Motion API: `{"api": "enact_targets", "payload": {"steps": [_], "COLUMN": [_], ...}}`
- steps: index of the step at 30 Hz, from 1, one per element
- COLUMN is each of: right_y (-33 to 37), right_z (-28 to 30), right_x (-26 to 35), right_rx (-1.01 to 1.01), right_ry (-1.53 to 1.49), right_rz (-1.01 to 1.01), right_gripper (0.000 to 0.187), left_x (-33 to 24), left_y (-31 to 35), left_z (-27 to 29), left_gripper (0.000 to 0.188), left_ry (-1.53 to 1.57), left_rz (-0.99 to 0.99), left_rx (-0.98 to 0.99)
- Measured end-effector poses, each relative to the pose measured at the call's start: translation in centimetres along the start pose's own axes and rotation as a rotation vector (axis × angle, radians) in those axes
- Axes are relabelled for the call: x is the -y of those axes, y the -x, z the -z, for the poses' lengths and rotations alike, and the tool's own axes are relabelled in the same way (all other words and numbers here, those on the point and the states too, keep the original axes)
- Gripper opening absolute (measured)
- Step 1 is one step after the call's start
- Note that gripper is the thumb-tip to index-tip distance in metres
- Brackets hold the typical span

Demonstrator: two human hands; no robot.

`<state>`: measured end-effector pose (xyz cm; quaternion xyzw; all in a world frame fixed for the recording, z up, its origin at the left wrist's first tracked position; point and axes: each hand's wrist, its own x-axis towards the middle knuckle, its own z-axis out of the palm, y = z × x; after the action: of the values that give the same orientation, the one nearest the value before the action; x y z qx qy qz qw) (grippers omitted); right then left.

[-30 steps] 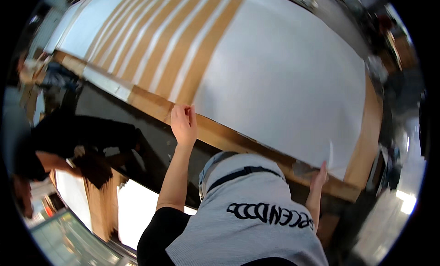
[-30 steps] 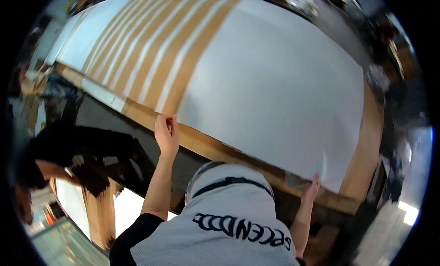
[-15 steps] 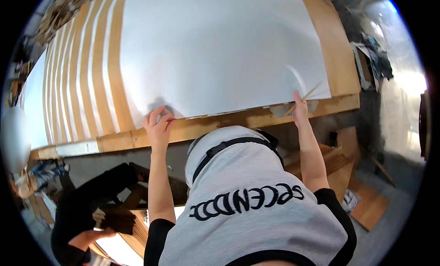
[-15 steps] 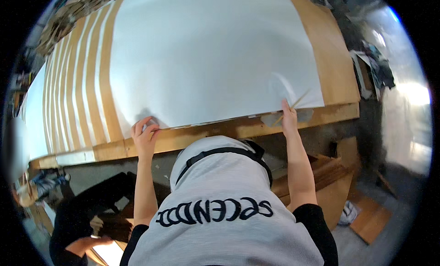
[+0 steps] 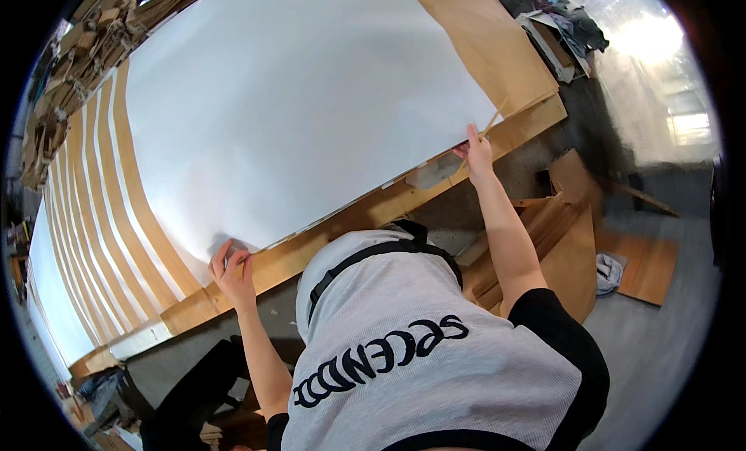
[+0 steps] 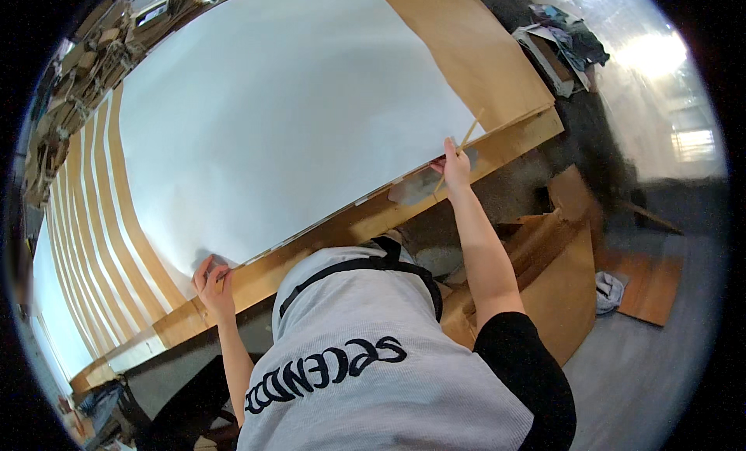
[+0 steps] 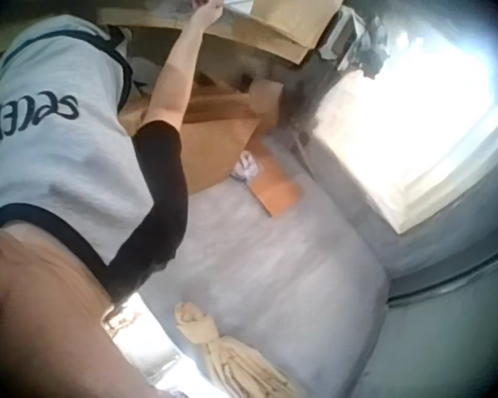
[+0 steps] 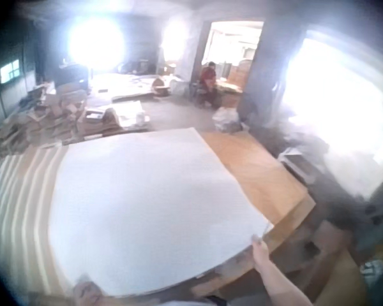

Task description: The person repeatedly picks up large white paper sheets from a stack and places them onto a long wooden workbench. The person uses a thin wooden stick to help lift and position the sheets. Another person is visible working on the opposite side of the bench.

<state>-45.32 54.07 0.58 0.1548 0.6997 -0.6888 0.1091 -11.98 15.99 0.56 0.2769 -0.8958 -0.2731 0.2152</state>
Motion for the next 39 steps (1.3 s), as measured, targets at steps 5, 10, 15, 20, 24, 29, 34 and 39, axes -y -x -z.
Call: {"api": "enact_targets", "payload": {"steps": [5, 10, 15, 20, 24, 29, 34, 39], "right_y": [-2.8, -1.9, 0.7, 3.8, 4.3, 4.5, 6.4, 8.8], "right_z": [1.1, 0.6, 3.6, 4.5, 6.7, 12.3, 19.9, 29.3], "right_x": [-3.7, -2.8, -2.2, -1.1, -0.7, -3.3, -8.1, -11.6], "right_rx": [-0.124, -0.107, -0.228, -0.25, -0.239, -0.246, -0.352, -0.257], "right_ry": [0.166, 0.1, 0.579, 0.818, 0.783, 0.684, 0.562, 0.52], "right_rz": [0.075, -0.002, 0.049, 0.137, 0.133, 0.169, 0.01, -0.24], "right_gripper": [0.037, 0.032, 0.04, 0.038, 0.032, 0.027, 0.027, 0.027], "left_x": [0.1, -0.6, -0.8, -0.9, -2.5, -8.6, -23.1, -34.0], "left_y": [-0.2, -0.6, -0.4, 0.0, -0.7, -3.8, -4.8, -1.4], "left_z": [0.0, 0.2, 0.3, 0.3, 0.3, -2.8, -11.8, -19.8], "left_gripper": [0.016, 0.017, 0.016, 0.014, 0.015, 0.018, 0.022, 0.02], "left_ry": [-0.031, -0.004, 0.002, -0.072, 0.065, -0.081, 0.233, 0.425], "left_rz": [-0.016, 0.002, 0.031, -0.016, -0.029, -0.252, -0.451, -0.487], "left_rx": [0.011, 0.047, 0.1, 0.115, 0.101, 0.063, 0.351, 0.939]}}
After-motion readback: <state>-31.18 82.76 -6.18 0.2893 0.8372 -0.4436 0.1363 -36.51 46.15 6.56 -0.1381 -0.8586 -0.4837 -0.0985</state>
